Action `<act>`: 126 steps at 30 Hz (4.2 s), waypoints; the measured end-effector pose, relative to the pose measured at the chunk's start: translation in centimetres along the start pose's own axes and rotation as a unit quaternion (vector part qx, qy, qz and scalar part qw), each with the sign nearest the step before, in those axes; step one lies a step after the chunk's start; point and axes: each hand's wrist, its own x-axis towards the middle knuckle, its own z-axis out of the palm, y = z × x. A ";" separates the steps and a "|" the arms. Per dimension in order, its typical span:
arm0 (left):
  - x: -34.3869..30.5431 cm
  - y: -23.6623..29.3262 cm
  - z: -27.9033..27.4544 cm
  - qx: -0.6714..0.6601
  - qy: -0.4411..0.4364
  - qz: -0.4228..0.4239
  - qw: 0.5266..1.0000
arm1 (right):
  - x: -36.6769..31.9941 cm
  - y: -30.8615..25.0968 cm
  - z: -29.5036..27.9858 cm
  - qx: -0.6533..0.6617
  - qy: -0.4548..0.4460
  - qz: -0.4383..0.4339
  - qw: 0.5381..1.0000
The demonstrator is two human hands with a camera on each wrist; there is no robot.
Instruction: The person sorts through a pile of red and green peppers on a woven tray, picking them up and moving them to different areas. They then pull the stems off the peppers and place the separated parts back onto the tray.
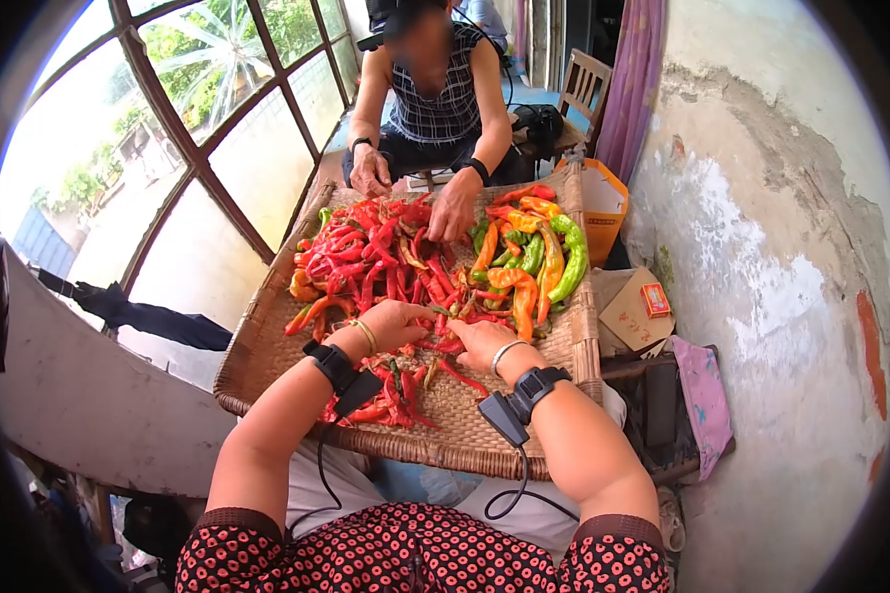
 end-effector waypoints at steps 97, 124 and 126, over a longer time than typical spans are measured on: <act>-2.3 -1.3 -3.2 -0.068 0.092 0.025 0.993 | 3.5 -2.0 -0.8 0.187 0.183 -0.098 0.960; -2.7 -3.7 -4.7 0.104 0.140 -0.050 0.983 | 3.6 -1.7 -0.7 0.175 0.181 -0.052 0.966; -2.9 -2.8 -4.5 0.066 0.130 -0.049 0.988 | 3.6 -2.2 -0.1 0.218 0.152 -0.056 0.962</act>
